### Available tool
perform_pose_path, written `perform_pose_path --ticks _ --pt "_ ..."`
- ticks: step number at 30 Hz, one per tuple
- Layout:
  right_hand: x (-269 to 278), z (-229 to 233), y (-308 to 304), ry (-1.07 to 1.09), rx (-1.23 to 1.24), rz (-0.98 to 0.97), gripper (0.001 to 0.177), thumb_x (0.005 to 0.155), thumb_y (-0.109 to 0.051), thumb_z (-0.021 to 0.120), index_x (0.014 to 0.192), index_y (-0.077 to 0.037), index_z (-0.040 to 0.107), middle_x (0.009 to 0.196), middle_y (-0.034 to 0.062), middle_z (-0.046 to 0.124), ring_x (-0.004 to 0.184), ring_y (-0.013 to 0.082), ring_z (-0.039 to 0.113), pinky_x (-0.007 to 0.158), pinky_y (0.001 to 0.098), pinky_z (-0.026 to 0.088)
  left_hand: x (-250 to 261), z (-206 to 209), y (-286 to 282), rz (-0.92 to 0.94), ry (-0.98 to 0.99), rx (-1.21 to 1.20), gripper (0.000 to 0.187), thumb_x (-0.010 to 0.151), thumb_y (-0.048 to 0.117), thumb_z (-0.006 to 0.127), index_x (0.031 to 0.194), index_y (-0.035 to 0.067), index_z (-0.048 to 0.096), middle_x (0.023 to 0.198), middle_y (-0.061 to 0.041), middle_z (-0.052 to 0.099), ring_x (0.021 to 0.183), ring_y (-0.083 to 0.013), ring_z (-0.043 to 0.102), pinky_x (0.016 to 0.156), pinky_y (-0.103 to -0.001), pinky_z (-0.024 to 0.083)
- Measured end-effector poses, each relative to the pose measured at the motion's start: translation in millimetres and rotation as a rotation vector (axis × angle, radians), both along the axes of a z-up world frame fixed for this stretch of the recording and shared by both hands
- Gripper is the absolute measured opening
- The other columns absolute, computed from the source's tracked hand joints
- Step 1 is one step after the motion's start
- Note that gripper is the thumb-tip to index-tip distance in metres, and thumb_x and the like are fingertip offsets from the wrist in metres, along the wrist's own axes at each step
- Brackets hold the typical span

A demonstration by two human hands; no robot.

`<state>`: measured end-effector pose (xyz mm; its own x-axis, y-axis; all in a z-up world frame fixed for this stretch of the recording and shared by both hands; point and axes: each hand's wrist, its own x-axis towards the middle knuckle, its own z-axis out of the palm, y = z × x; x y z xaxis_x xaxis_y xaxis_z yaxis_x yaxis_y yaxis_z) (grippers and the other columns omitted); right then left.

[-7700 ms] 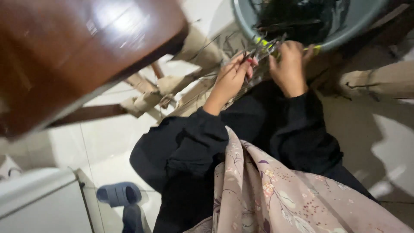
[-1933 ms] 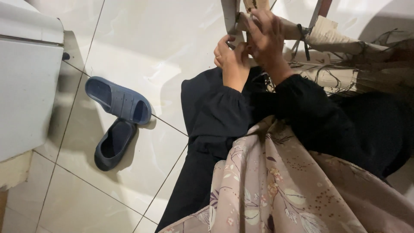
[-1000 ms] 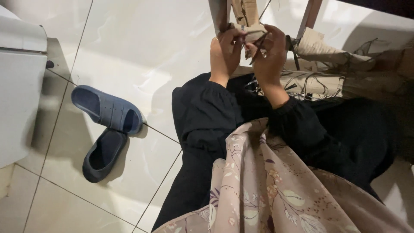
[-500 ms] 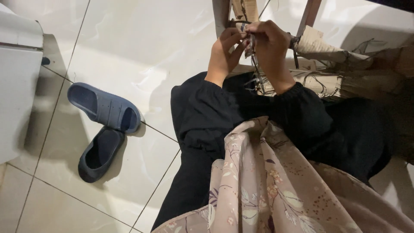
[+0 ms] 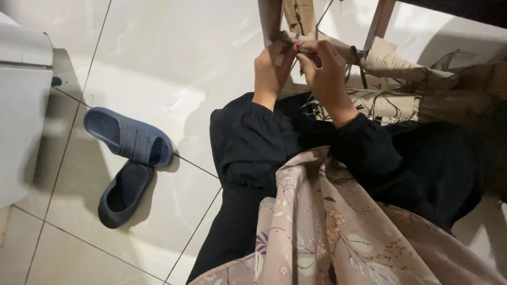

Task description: Wrapping the legs of a wooden chair with cardboard and securing it with string for protection during transport.

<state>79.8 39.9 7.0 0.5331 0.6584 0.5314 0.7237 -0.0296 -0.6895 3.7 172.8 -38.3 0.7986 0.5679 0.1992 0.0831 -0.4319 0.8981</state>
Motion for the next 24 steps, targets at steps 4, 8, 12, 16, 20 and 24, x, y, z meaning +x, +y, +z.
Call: perform_pose_path --ticks 4,8,12,16,20,24 --pt "-2.5 -1.4 -1.6 -0.100 -0.034 -0.031 0.023 0.097 0.015 0.081 0.110 0.004 0.066 0.093 0.0164 0.066 0.076 0.0241 0.059 0.069 0.0327 0.052 2.3 -4.5 -1.5 0.073 -0.032 0.077 0.021 0.096 0.033 0.066 0.088 0.013 0.067 0.081 -0.005 0.074 0.070 -0.0253 0.072 0.062 -0.034 0.052" --pt "1.4 -12.5 -0.2 -0.131 -0.001 -0.034 0.019 0.097 0.015 0.077 0.112 0.006 0.070 0.099 0.0186 0.072 0.083 0.0269 0.066 0.074 0.0343 0.056 3.1 -13.0 -1.2 0.091 -0.067 0.155 0.019 0.098 0.031 0.065 0.091 0.013 0.069 0.081 -0.005 0.074 0.068 -0.0248 0.071 0.060 -0.035 0.051" --pt "2.7 -29.6 -1.2 -0.182 -0.023 -0.032 0.031 0.094 0.015 0.079 0.121 0.008 0.067 0.103 0.0204 0.071 0.092 0.0296 0.068 0.082 0.0363 0.059 1.6 -10.4 -1.9 0.101 -0.125 0.190 0.015 0.100 0.027 0.064 0.095 0.013 0.068 0.087 -0.006 0.076 0.073 -0.0265 0.073 0.064 -0.037 0.054" --pt "0.7 -30.9 -0.5 -0.242 -0.185 -0.106 0.024 0.098 0.004 0.079 0.121 0.008 0.073 0.096 0.0171 0.069 0.082 0.0268 0.066 0.077 0.0349 0.059 0.8 -11.0 -2.7 0.155 -0.136 0.230 0.016 0.098 0.024 0.065 0.093 0.010 0.070 0.086 -0.009 0.075 0.075 -0.0287 0.072 0.066 -0.039 0.054" --pt "-2.7 -28.7 2.9 -0.214 -0.215 -0.133 0.018 0.098 0.001 0.078 0.116 0.004 0.077 0.087 0.0133 0.068 0.075 0.0247 0.063 0.068 0.0337 0.054 -0.8 -19.6 -2.5 0.178 -0.107 0.269 0.013 0.097 0.023 0.065 0.092 0.012 0.072 0.086 -0.006 0.075 0.076 -0.0273 0.072 0.067 -0.040 0.055" --pt "-6.4 -20.9 8.0 -0.172 -0.242 -0.202 0.008 0.099 -0.004 0.077 0.105 -0.001 0.080 0.083 0.0110 0.072 0.070 0.0252 0.066 0.060 0.0347 0.054 -8.1 -0.9 -6.2 0.156 -0.120 0.188 0.012 0.096 0.022 0.066 0.104 0.015 0.073 0.096 -0.005 0.077 0.086 -0.0248 0.075 0.078 -0.036 0.059"
